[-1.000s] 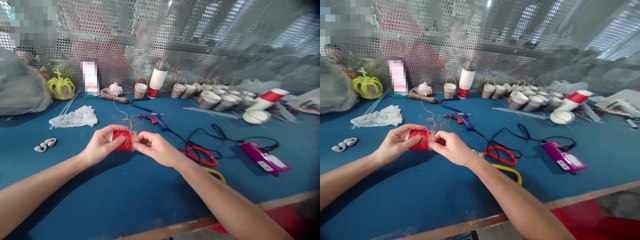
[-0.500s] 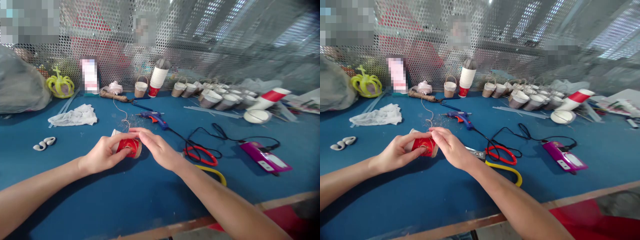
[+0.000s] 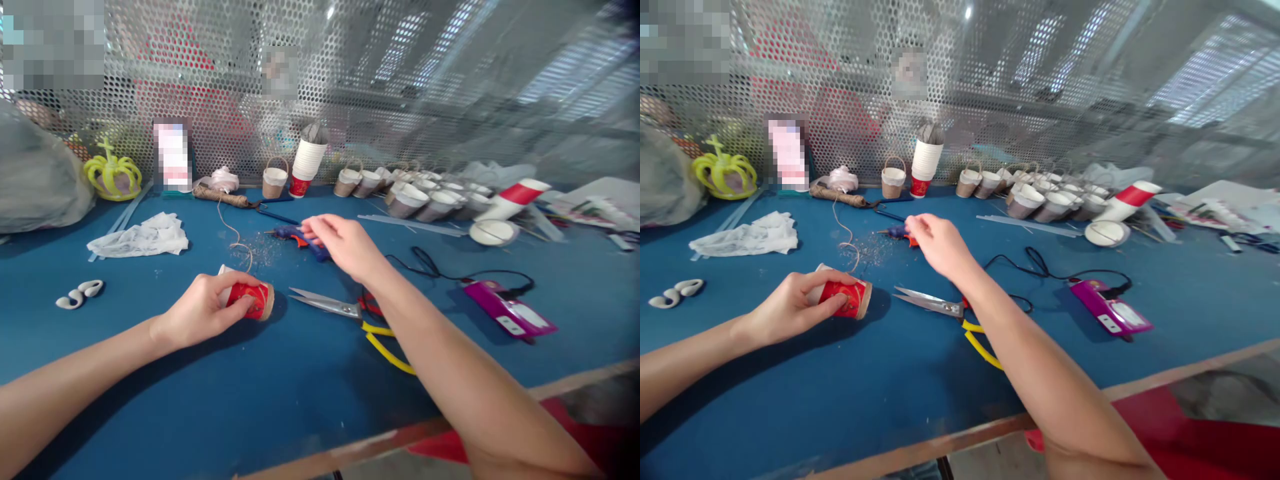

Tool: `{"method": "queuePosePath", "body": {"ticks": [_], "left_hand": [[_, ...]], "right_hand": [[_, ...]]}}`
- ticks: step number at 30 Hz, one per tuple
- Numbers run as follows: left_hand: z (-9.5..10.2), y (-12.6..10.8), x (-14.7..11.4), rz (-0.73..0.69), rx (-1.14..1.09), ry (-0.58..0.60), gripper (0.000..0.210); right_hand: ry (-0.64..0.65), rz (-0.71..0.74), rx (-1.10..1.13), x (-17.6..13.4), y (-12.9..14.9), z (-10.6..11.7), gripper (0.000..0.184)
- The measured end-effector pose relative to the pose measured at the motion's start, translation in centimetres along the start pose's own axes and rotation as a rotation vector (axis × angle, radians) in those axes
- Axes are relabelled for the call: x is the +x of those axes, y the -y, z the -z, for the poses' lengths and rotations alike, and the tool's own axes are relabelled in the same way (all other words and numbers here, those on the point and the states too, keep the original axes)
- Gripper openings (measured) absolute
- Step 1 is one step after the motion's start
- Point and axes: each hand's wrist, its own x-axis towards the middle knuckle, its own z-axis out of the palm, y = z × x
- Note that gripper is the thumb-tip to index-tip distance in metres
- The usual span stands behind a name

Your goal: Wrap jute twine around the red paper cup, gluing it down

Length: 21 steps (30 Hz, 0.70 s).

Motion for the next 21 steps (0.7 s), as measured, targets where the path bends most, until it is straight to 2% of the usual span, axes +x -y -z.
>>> {"method": "queuePosePath", "body": {"ticks": [2, 4, 7, 9, 12, 16, 19, 21], "left_hand": [[0.0, -0.1, 0.0, -0.009, 0.007, -0.001, 0.025], [0.0, -0.1, 0.0, -0.014, 0.008, 0.005, 0.025], [0.1, -0.2, 0.1, -0.013, 0.020, 0.017, 0.025], [0.2, -0.3, 0.1, -0.012, 0.034, 0.025, 0.025], [0.3, -0.4, 0.2, -0.009, 0.044, 0.033, 0.025], [0.3, -0.2, 0.2, -0.019, 0.037, 0.033, 0.024], [0.2, -0.1, 0.2, -0.020, 0.035, 0.030, 0.023], [0.2, -0.1, 0.2, -0.019, 0.030, 0.030, 0.022]], "right_hand": [[-0.007, -0.095, -0.151, 1.7, -1.3, 0.5, 0.026], [0.069, -0.165, -0.230, 3.1, -2.4, 0.2, 0.016], [0.164, -0.227, -0.267, 4.2, -3.3, -1.0, 0.022], [0.175, -0.251, -0.253, 4.4, -3.5, -1.5, 0.027], [0.108, -0.261, -0.185, 4.0, -3.2, -1.6, 0.027], [0.000, -0.211, -0.015, 2.3, -2.3, -0.3, 0.026], [0.046, -0.175, 0.121, 0.1, -1.3, 1.1, 0.012], [0.150, -0.143, 0.297, -1.5, -0.8, 1.6, 0.009]]}}
